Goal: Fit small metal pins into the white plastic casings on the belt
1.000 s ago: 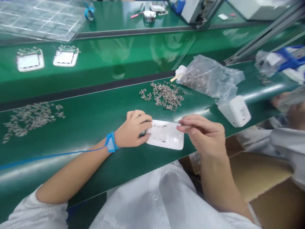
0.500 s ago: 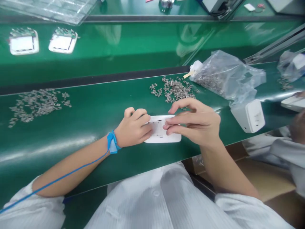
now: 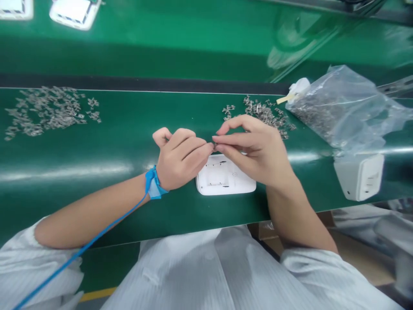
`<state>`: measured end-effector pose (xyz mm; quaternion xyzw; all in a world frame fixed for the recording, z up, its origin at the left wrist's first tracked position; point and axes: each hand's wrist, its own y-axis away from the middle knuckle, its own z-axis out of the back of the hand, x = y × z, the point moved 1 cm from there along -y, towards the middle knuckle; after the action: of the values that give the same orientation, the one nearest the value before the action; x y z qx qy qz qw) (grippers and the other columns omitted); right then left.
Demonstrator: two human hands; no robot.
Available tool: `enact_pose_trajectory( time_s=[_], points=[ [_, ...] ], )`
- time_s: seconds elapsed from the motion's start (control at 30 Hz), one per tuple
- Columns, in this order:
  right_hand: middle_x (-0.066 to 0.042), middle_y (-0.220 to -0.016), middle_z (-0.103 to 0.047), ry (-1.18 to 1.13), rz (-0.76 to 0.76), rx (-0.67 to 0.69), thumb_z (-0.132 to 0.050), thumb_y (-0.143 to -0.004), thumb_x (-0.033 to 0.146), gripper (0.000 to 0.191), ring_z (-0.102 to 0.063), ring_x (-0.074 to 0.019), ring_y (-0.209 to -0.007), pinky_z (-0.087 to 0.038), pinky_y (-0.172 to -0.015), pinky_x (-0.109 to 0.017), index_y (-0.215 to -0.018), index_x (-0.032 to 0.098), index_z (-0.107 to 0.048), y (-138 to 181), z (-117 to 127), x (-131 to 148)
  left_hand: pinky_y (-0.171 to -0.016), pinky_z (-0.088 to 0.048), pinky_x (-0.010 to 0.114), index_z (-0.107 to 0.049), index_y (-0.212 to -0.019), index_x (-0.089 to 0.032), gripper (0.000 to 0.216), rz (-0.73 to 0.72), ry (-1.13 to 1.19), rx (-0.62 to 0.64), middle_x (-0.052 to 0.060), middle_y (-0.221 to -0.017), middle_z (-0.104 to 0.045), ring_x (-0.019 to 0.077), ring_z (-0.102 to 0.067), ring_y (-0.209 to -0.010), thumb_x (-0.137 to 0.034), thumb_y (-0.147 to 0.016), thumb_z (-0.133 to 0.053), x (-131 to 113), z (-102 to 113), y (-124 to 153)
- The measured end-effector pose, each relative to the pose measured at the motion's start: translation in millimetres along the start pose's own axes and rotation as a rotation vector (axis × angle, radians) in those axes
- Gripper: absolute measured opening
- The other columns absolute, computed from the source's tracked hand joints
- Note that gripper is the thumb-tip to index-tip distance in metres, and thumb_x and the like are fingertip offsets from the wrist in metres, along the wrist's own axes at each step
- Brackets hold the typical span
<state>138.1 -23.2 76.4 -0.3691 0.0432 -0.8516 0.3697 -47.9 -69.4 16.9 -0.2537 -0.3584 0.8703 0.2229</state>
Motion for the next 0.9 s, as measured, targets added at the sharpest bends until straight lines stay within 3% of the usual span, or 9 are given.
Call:
enact_pose_trajectory(
  time_s=[0.17,0.43,0.67,0.8,0.9],
  points=[
    [-0.005,-0.113,-0.076,-0.014,-0.074,-0.005,-0.068,-0.091,0.019,0.015,-0.074,-0.0219,-0.099,-0.064,-0.082,-0.036,-0.095,0.025,-0.081,9.6,0.8,5.1,-0.073,-0.021,0.043,-0.061,-0.085,-0.026,0.01,-0.045,0.008,0.041,-0.006,-0.078,-0.072,0.0163,-0.064,-0.078,-0.022,-0.092,-0.066,-1.2,-1.1,2.8],
    [-0.004,-0.115,-0.077,-0.038,-0.092,-0.017,-0.063,-0.092,0.012,0.021,-0.075,-0.0188,-0.104,-0.064,-0.092,-0.031,-0.101,0.021,-0.079,16.7,-1.9,16.4,-0.071,-0.021,0.04,-0.06,-0.092,-0.023,0.01,-0.112,0.002,0.042,-0.005,-0.08,-0.072,0.0162,-0.066,-0.075,-0.018,-0.089,-0.069,-3.8,1.9,2.9],
    [-0.002,-0.107,-0.079,-0.051,-0.093,0.008,-0.06,-0.091,0.008,0.022,-0.075,-0.0167,-0.098,-0.063,-0.086,-0.028,-0.092,0.021,-0.078,19.2,-1.0,13.6,-0.069,-0.02,0.04,-0.06,-0.084,-0.022,0.011,-0.223,-0.049,0.061,-0.006,-0.071,-0.068,0.0143,-0.063,-0.072,-0.023,-0.09,-0.069,-4.0,0.8,1.2],
    [-0.002,-0.102,-0.079,-0.059,-0.119,-0.026,-0.061,-0.09,0.009,0.021,-0.075,-0.0174,-0.094,-0.063,-0.084,-0.03,-0.088,0.022,-0.077,20.3,-3.4,13.9,-0.069,-0.022,0.041,-0.064,-0.088,-0.023,0.009,-0.276,-0.054,0.05,-0.005,-0.077,-0.07,0.0143,-0.064,-0.076,-0.017,-0.087,-0.071,-3.0,2.8,4.8],
    [-0.003,-0.11,-0.077,-0.057,-0.139,-0.016,-0.062,-0.089,0.009,0.021,-0.074,-0.0203,-0.1,-0.063,-0.087,-0.036,-0.09,0.023,-0.078,21.0,-2.9,13.6,-0.07,-0.022,0.042,-0.066,-0.096,-0.026,0.013,-0.248,-0.054,0.11,-0.006,-0.081,-0.072,0.0161,-0.065,-0.08,-0.015,-0.089,-0.067,-1.5,4.2,10.1]
  ],
)
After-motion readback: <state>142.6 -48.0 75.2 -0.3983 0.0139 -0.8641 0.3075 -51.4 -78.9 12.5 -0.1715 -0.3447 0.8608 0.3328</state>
